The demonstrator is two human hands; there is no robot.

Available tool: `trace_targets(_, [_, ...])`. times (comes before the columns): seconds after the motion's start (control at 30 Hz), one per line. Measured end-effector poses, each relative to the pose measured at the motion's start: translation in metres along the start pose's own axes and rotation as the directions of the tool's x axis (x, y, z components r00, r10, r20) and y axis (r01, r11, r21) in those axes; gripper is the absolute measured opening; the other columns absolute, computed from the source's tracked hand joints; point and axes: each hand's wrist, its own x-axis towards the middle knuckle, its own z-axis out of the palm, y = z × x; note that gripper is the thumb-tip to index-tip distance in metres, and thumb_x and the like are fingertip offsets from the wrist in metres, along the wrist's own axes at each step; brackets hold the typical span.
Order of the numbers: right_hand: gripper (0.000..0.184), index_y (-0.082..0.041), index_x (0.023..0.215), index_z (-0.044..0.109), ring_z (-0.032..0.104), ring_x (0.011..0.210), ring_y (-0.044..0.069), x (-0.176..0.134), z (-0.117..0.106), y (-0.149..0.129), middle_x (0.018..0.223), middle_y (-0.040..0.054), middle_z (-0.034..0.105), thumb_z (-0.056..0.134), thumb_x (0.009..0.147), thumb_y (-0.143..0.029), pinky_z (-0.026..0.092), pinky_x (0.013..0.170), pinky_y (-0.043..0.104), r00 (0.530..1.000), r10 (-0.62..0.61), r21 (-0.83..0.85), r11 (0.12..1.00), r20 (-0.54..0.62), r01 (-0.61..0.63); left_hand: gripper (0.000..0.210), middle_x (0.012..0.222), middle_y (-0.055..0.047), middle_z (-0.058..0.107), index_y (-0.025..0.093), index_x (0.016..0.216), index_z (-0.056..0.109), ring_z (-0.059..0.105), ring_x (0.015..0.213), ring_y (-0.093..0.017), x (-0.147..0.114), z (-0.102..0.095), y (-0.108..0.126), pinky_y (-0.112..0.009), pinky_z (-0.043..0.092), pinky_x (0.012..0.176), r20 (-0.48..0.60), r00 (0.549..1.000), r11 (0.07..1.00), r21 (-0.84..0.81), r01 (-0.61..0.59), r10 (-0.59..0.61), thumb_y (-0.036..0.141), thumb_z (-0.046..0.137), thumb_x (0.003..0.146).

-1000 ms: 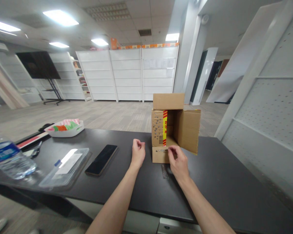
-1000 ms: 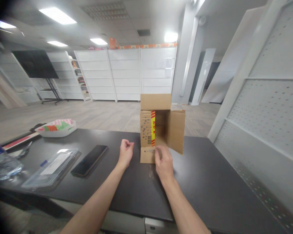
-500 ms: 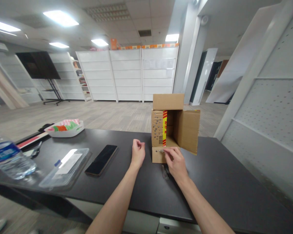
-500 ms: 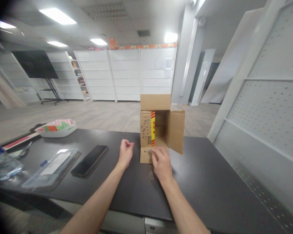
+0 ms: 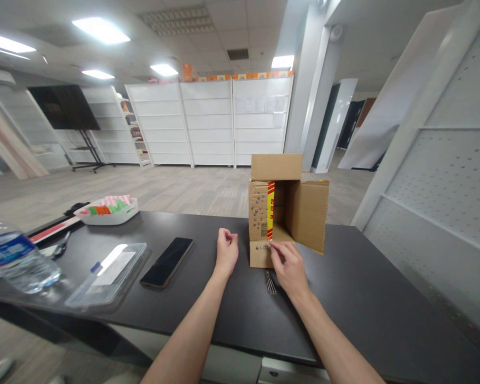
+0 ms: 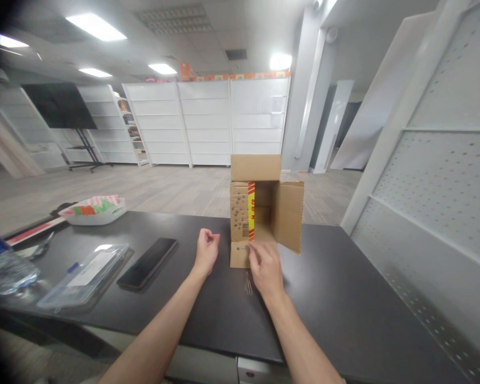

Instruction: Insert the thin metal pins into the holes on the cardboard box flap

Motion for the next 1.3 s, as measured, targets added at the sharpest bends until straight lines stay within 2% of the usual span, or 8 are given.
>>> trace_targets(0.47, [0.016, -0.021, 0.09, 0.063, 0.059, 0.084, 0.022, -0.0006, 0.0012, 0.0028, 0.088, 0.006, 0.066, 0.048, 0.091, -0.026, 0.046, 0.076, 0.035, 0.998, 0.051, -0.037, 0.998, 0.024, -0.05, 0.021, 0.067, 0.006, 0.034, 0.02, 0.076, 0.034, 0.032, 0.058, -0.008, 0.0002, -0.0009, 0.0006, -0.02, 0.028, 0.057, 0.009, 1.0, 1.0, -0.003, 0.004, -0.004, 0.02, 0.055, 0.08])
trace_targets(0.93, [0.019, -0.021, 0.09, 0.068, 0.061, 0.083, 0.023, 0.0003, 0.0016, 0.0049, 0.089, 0.0072, 0.068, 0.049, 0.088, -0.024, 0.048, 0.075, 0.037, 0.998, 0.05, -0.075, 0.996, 0.036, -0.047, 0.021, 0.068, 0.006, 0.035, 0.02, 0.076, 0.035, 0.034, 0.06, -0.008, 0.0009, -0.0008, -0.0009, -0.021, 0.029, 0.059, 0.0, 1.0, 1.0, 0.015, 0.0, 0.0, 0.02, 0.055, 0.079])
trace_targets(1.3, [0.017, -0.021, 0.086, 0.067, 0.06, 0.08, 0.02, -0.0018, 0.0009, 0.0028, 0.089, 0.0054, 0.067, 0.05, 0.084, -0.022, 0.045, 0.072, 0.033, 0.992, 0.124, -0.161, 0.98, 0.027, -0.118, 0.019, 0.07, 0.005, 0.035, 0.02, 0.077, 0.036, 0.035, 0.06, -0.008, 0.001, -0.0015, -0.0036, -0.021, 0.03, 0.058, 0.009, 1.0, 1.0, 0.014, -0.015, 0.015, 0.022, 0.054, 0.081])
